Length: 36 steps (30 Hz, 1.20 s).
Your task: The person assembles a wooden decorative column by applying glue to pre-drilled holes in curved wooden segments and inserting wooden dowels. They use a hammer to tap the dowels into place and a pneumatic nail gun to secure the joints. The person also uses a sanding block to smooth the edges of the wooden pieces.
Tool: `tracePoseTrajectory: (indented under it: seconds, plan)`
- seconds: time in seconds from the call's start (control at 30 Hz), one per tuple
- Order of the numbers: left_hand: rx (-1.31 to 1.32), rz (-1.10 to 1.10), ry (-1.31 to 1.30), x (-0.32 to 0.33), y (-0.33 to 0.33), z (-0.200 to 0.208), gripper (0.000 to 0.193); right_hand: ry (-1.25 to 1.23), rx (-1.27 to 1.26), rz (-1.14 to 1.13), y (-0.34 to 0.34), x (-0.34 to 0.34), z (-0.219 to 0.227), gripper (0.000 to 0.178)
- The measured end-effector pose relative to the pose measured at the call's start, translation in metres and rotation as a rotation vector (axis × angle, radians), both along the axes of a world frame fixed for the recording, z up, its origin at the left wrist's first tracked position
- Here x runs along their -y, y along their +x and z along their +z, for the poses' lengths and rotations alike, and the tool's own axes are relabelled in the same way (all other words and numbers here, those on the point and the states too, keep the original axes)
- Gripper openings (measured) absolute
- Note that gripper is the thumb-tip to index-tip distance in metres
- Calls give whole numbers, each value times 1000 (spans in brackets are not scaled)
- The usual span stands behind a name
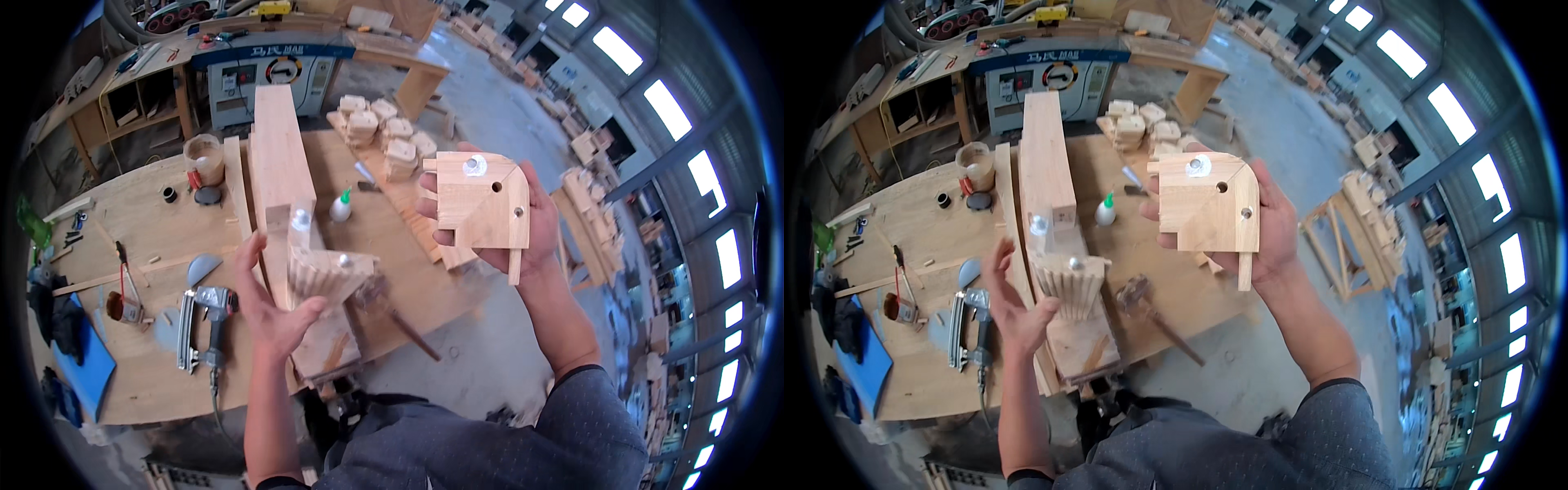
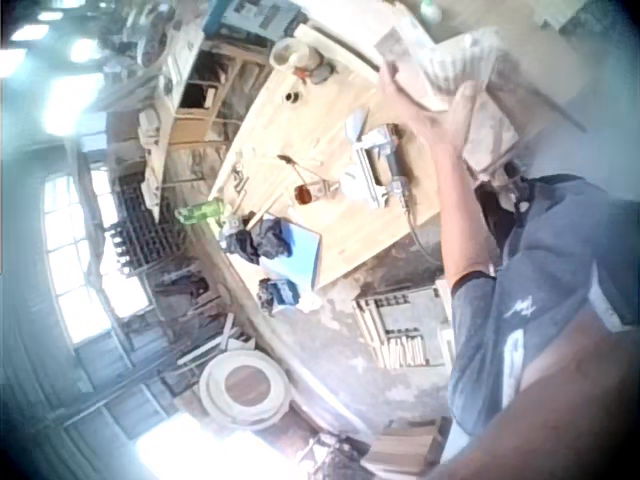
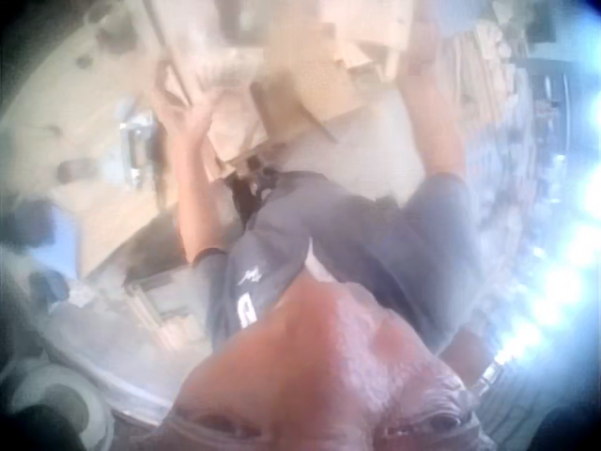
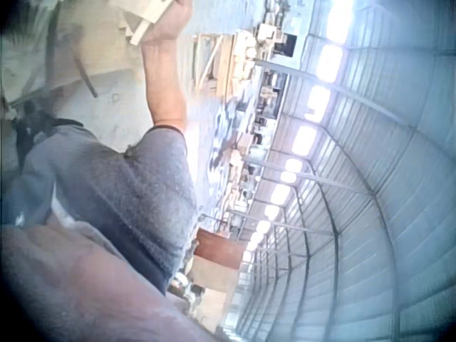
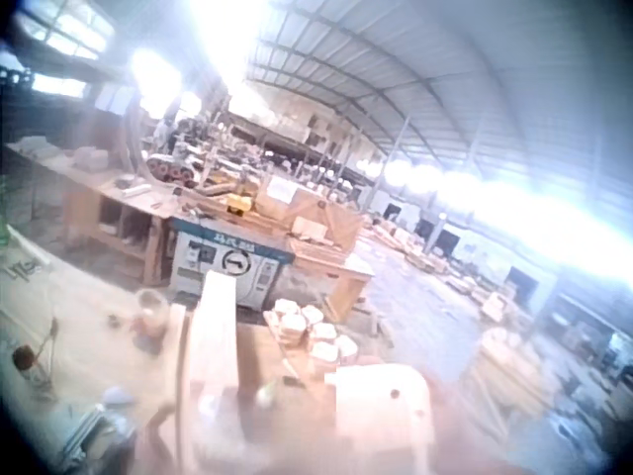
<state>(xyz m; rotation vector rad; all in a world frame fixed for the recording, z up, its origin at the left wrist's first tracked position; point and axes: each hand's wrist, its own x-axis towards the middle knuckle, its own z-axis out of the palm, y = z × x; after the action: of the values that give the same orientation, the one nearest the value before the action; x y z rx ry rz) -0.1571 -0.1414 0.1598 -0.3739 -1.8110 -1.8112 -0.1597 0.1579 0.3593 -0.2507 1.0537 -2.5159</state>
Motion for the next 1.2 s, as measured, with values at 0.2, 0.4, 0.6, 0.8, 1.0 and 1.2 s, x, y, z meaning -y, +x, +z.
tracePoseTrajectory:
  seconds: [0.2,0.4,0.6,0.8,1.0,1.2]
  plan:
    - [158,-5,54,-27,97,6,38,-103,176,-138,25,-47,-83,77]
    - [900,-520,320,-112,127,18,40,-199,340,-142,75,-43,-158,76]
    - [1283,-534,762,-142,172,-31,34,-127,531,10,157,-33,-239,68]
    - [1216,-235,841,-115,221,-46,29,-59,499,184,174,-57,-299,66]
    - [996,78,896,-49,252,-43,32,729,343,-22,147,-68,-337,37]
    - [906,243,930,20,268,-74,26,1056,-123,179,139,-4,-269,23]
